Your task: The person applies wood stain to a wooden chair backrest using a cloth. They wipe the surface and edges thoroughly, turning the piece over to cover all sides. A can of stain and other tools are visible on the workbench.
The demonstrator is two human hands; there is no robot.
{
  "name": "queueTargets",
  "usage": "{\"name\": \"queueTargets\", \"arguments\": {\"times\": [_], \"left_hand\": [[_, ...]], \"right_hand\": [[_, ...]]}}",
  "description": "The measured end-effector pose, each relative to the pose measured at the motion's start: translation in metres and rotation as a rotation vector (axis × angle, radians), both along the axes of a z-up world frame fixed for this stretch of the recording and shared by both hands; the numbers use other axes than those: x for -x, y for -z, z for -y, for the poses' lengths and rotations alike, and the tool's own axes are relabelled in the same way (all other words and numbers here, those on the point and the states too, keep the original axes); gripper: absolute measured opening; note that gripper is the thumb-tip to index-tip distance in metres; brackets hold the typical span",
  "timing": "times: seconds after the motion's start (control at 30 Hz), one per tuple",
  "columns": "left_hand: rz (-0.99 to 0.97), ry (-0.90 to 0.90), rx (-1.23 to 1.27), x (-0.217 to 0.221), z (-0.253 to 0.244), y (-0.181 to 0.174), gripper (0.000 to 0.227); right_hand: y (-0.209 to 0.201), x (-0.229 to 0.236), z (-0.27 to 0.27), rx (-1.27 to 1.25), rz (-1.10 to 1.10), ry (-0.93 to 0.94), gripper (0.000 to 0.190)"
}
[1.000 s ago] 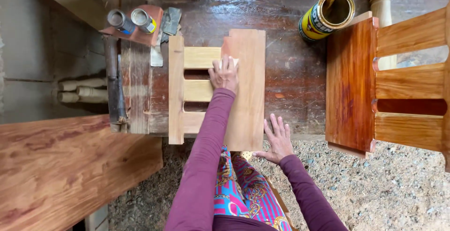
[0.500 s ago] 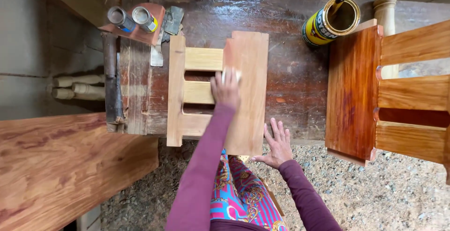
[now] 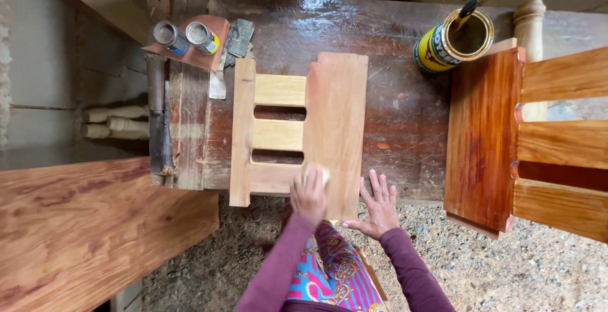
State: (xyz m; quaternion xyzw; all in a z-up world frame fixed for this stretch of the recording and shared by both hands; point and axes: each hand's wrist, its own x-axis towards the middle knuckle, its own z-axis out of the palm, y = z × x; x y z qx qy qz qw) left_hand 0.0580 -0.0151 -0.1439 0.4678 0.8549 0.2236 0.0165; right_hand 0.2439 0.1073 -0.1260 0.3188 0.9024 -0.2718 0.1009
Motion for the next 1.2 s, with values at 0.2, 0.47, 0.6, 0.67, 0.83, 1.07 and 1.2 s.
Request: {"name": "queueTargets", "arguments": {"times": [0.2,0.47,0.6,0.67,0.83,1.07,1.2], "left_hand": [[-0.051,-0.123,0.034,0.133,-0.164,0.005,0.042],[-0.064,-0.061,-0.034,-0.014,0.011,-0.003,0.054],[-0.075,-0.061,-0.018,0.01,-0.009,0.0,0.052],[-0.133,-0.042,-0.015,0.051,-0.057,-0.018,0.052],[-0.103,-0.141,0.01,0.123,-0.154,0.007,0.052],[-0.118,-0.056,-0.014,0.029,-0.031,0.009,0.054],[-0.075,0.0,-0.044,0.068,-0.076,0.001,0.048]], "right_hand": [[-0.003,0.0,0.004,0.004,-0.03,0.004,0.136],[-0.009,0.002,0.002,0.029,0.039,0.02,0.138],[-0.006,0.004,0.0,0.039,0.076,0.015,0.14],[-0.009,0.004,0.0,0.065,0.026,0.025,0.137],[-0.017,0.013,0.001,0.039,0.106,0.022,0.137],[-0.019,0.011,-0.002,0.064,0.086,0.024,0.135],[-0.013,0.01,-0.001,0.078,0.059,0.034,0.141]]}}
